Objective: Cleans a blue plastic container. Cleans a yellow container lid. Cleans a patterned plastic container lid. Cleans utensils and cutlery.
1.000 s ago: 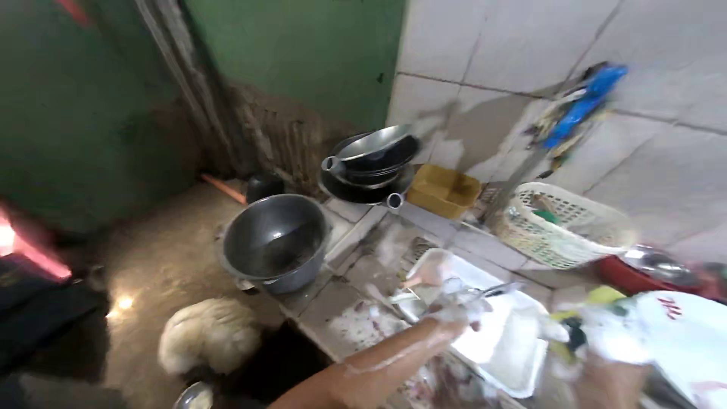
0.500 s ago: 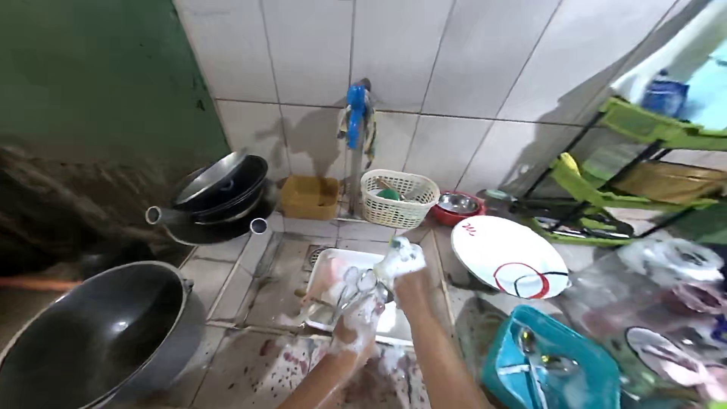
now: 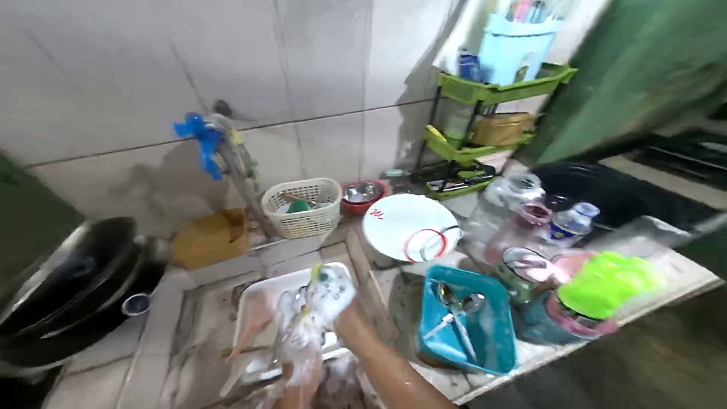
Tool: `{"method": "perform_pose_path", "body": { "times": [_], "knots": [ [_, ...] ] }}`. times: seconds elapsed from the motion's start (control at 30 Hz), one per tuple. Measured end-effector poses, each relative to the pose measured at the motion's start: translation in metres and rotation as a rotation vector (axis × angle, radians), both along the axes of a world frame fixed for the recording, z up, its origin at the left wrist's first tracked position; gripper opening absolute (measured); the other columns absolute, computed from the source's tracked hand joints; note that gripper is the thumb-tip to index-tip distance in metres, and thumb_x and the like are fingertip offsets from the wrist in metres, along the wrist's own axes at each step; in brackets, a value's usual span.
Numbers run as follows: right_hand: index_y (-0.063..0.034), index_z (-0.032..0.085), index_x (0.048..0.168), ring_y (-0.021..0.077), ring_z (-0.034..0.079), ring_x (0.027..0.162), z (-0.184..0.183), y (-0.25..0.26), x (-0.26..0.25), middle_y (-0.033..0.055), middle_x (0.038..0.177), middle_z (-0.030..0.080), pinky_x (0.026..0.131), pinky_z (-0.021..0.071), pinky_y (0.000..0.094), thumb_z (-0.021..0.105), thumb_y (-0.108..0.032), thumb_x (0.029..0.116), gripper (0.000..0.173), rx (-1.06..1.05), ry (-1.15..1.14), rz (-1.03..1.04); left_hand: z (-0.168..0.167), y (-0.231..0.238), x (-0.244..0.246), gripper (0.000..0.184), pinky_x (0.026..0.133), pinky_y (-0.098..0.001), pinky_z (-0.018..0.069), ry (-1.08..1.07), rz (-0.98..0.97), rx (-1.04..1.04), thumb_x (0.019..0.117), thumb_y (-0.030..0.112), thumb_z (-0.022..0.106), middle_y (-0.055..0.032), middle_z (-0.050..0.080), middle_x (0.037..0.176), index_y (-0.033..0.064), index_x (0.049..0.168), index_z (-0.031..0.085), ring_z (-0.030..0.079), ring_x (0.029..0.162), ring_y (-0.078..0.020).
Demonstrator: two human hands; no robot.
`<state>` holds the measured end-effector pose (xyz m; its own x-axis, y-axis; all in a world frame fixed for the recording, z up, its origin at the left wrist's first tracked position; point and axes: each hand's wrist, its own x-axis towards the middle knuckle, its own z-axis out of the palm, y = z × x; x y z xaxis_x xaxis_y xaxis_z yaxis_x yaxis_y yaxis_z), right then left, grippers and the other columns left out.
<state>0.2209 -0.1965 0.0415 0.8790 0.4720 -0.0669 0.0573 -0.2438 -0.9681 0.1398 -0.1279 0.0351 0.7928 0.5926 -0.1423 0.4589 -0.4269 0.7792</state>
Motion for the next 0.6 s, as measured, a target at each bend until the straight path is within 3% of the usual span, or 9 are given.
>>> {"method": "perform_pose_path", "body": {
  "times": [0.1, 0.13, 0.17, 0.2, 0.27, 0.33, 0.43, 0.5, 0.6],
  "knots": [
    [0.0054, 0.056, 0.134, 0.0306, 0.066, 0.109, -0.001, -0.023, 0.026, 0.024, 0.121, 0.066, 0.097, 0.0534, 0.0467, 0.066, -0.005, 0.0958, 0.041, 0.042, -0.085, -0.161, -0.025, -0.001, 0.018, 0.026, 0.087, -0.0261, 0.0508, -0.253, -0.073, -0.087, 0.1025, 0.003, 0.046, -0.0177, 0.064, 0.101, -0.0154, 0.115, 0.059, 0.061, 0.091, -0.0141],
    [0.004, 0.056, 0.133, 0.0293, 0.067, 0.108, -0.004, -0.029, 0.032, 0.0224, 0.119, 0.067, 0.096, 0.0546, 0.0466, 0.067, -0.006, 0.0951, 0.041, 0.07, -0.08, -0.224, -0.044, 0.014, 0.024, 0.026, 0.085, -0.0235, 0.0517, -0.349, -0.157, 0.049, 0.1032, 0.005, 0.046, -0.0165, 0.065, 0.099, -0.0142, 0.112, 0.06, 0.062, 0.09, -0.0123],
    [0.0046, 0.057, 0.133, 0.0285, 0.067, 0.108, -0.007, -0.032, 0.035, 0.0221, 0.119, 0.067, 0.097, 0.0549, 0.0456, 0.068, -0.006, 0.0941, 0.041, 0.076, -0.093, -0.264, -0.065, 0.039, 0.031, 0.029, 0.087, -0.0257, 0.0526, -0.485, -0.244, 0.197, 0.1022, 0.005, 0.047, -0.0264, 0.065, 0.102, -0.0199, 0.112, 0.06, 0.065, 0.093, -0.0206],
    [0.0066, 0.057, 0.132, 0.0297, 0.066, 0.112, -0.006, -0.035, 0.035, 0.0234, 0.12, 0.067, 0.099, 0.0534, 0.0453, 0.069, -0.005, 0.0931, 0.042, 0.038, -0.093, -0.286, -0.042, 0.05, 0.032, 0.033, 0.099, -0.0319, 0.0493, -0.301, -0.328, 0.237, 0.1044, 0.003, 0.045, -0.0363, 0.062, 0.117, -0.0239, 0.122, 0.054, 0.064, 0.109, -0.0307],
    [0.0113, 0.055, 0.137, 0.0365, 0.058, 0.128, 0.003, -0.042, 0.03, 0.0291, 0.133, 0.061, 0.111, 0.0444, 0.0473, 0.065, -0.004, 0.095, 0.045, -0.091, -0.055, -0.249, 0.029, 0.01, 0.041, 0.035, 0.11, -0.0298, 0.038, 0.065, -0.205, 0.095, 0.1052, -0.002, 0.041, -0.0347, 0.054, 0.136, -0.0209, 0.133, 0.049, 0.054, 0.125, -0.0295],
    [0.0094, 0.053, 0.139, 0.0344, 0.058, 0.129, 0.007, -0.051, 0.032, 0.0274, 0.134, 0.061, 0.112, 0.0441, 0.0459, 0.064, -0.005, 0.0963, 0.047, -0.103, 0.012, -0.267, 0.057, -0.042, 0.047, 0.03, 0.098, -0.0232, 0.0421, 0.059, -0.077, -0.051, 0.1045, -0.003, 0.039, -0.0306, 0.059, 0.123, -0.0199, 0.125, 0.052, 0.056, 0.109, -0.021],
    [0.0095, 0.053, 0.137, 0.0346, 0.061, 0.123, 0.007, -0.081, 0.05, 0.0281, 0.13, 0.062, 0.107, 0.0475, 0.0466, 0.061, 0.0, 0.0972, 0.042, -0.065, -0.01, -0.317, -0.004, -0.078, 0.054, 0.032, 0.095, -0.0308, 0.05, -0.115, -0.196, 0.031, 0.1028, 0.005, 0.049, -0.0286, 0.066, 0.111, -0.0179, 0.122, 0.059, 0.064, 0.102, -0.0219],
    [0.0099, 0.056, 0.135, 0.0367, 0.061, 0.122, 0.011, -0.106, 0.068, 0.0285, 0.13, 0.063, 0.107, 0.0476, 0.0488, 0.061, -0.002, 0.0984, 0.039, -0.135, -0.124, -0.298, -0.015, -0.093, 0.057, 0.03, 0.091, -0.031, 0.0516, -0.114, -0.311, 0.095, 0.1023, 0.006, 0.052, -0.0244, 0.068, 0.106, -0.0154, 0.121, 0.062, 0.065, 0.097, -0.0206],
    [0.0029, 0.068, 0.125, 0.0364, 0.064, 0.117, 0.014, -0.142, 0.1, 0.0238, 0.124, 0.067, 0.101, 0.0508, 0.0539, 0.065, -0.015, 0.0974, 0.033, -0.352, -0.284, -0.292, -0.027, -0.111, 0.063, 0.031, 0.098, -0.0366, 0.0519, -0.089, -0.452, 0.066, 0.1029, 0.014, 0.054, -0.0207, 0.071, 0.112, -0.0088, 0.12, 0.067, 0.068, 0.106, -0.0228]
  ]
}}
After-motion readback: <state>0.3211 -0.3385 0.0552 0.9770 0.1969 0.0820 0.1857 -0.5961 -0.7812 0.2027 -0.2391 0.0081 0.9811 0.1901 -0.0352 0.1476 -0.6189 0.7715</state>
